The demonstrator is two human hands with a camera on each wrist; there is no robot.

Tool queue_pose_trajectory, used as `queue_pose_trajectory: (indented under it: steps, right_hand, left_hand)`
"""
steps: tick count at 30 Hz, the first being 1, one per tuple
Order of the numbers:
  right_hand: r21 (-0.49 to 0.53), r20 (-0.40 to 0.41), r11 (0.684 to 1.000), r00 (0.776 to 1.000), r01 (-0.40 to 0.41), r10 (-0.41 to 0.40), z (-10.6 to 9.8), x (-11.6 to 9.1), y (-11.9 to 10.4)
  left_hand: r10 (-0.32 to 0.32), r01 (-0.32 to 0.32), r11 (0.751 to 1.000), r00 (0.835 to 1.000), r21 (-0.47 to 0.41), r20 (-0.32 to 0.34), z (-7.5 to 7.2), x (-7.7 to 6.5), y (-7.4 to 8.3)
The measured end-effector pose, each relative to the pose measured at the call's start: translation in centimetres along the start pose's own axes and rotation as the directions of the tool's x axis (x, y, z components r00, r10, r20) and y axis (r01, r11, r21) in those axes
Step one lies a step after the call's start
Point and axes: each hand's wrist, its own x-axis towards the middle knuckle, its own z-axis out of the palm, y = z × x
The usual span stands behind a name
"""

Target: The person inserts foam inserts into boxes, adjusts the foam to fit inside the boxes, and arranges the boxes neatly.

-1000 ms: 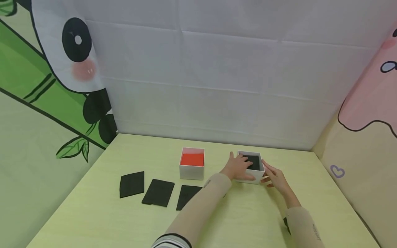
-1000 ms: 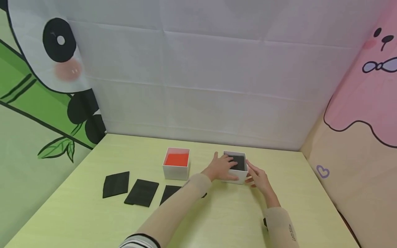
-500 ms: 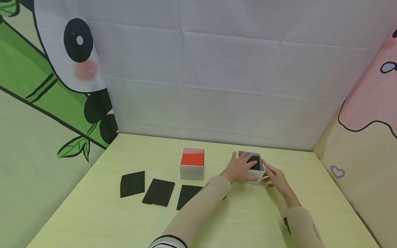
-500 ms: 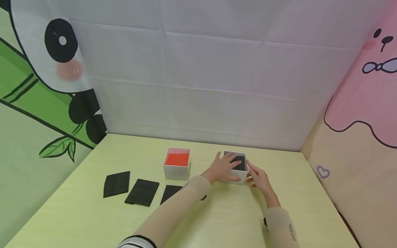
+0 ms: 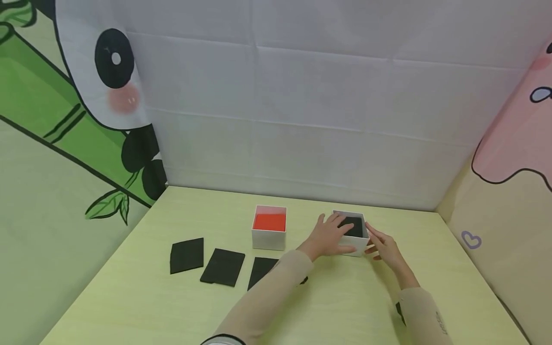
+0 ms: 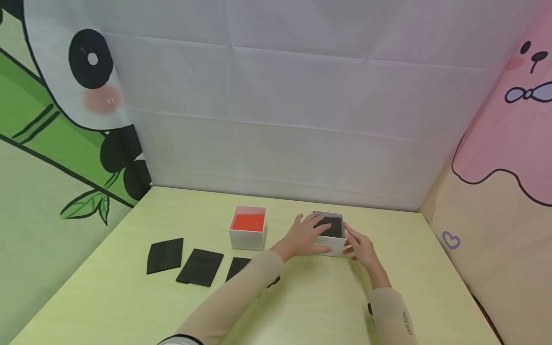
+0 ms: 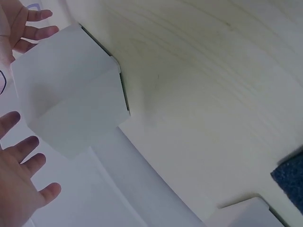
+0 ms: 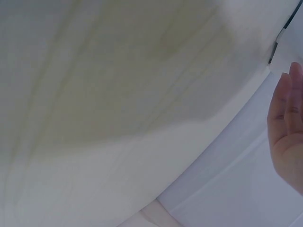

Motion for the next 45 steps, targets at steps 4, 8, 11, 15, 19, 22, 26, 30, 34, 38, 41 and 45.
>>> queue_pose_trajectory:
  steps: [4,8,11,15,19,22,26,30,34,38,41,45]
  right_hand:
    - [-0.005,-0.007,1.000,1.000,-0.004,0.003,0.0,0.1,0.0]
    - [-0.005,-0.008,1.000,1.000,0.002,-0.002,0.0,0.2,0.0]
    - [0.002,-0.011,1.000,1.000,-0.006,0.006,0.1,0.1,0.1]
    - [0.003,-0.013,1.000,1.000,-0.010,0.010,0.1,0.0,0.1]
    - [0.006,-0.017,1.000,1.000,-0.010,0.010,0.1,0.0,0.1]
    - [0.006,-0.017,1.000,1.000,-0.011,0.011,0.1,0.0,0.1]
    - [0.001,-0.009,1.000,1.000,-0.010,0.010,0.1,0.0,0.2]
    - [-0.005,-0.008,1.000,1.000,-0.012,0.012,0.1,0.0,0.2]
    - [-0.005,-0.004,1.000,1.000,-0.010,0.010,0.1,0.0,0.2]
    - [-0.009,-0.004,1.000,1.000,-0.011,0.011,0.1,0.0,0.2]
    - [-0.007,-0.012,1.000,1.000,-0.017,0.017,0.2,0.0,0.1]
    - [-0.006,-0.016,1.000,1.000,-0.021,0.021,0.1,0.0,0.1]
  left_hand:
    - [-0.011,0.011,0.999,1.000,-0.032,-0.017,-0.2,-0.9,-0.4]
    - [-0.026,0.024,0.997,0.999,-0.075,-0.032,-0.6,-1.8,-0.6]
    - [-0.029,0.025,0.995,0.999,-0.097,-0.042,-0.9,-2.5,-0.7]
    - [-0.020,0.012,0.993,0.997,-0.114,-0.070,-1.3,-3.4,-0.8]
    - [-0.007,-0.004,0.993,0.995,-0.116,-0.096,-1.5,-4.1,-0.9]
    - [-0.002,-0.011,0.992,0.995,-0.122,-0.103,-1.5,-4.6,-0.9]
    - [-0.008,-0.006,0.987,0.996,-0.163,-0.085,-1.6,-5.3,-1.0]
    - [-0.011,-0.003,0.982,0.997,-0.188,-0.073,-1.9,-5.8,-1.0]
    - [-0.011,-0.002,0.984,0.997,-0.180,-0.072,-2.2,-6.5,-1.1]
    - [-0.014,0.001,0.984,0.997,-0.181,-0.071,-2.4,-7.2,-1.3]
    - [-0.017,0.003,0.981,0.997,-0.193,-0.069,-2.5,-7.9,-1.4]
    - [-0.015,0.002,0.975,0.998,-0.223,-0.058,-2.4,-8.7,-1.5]
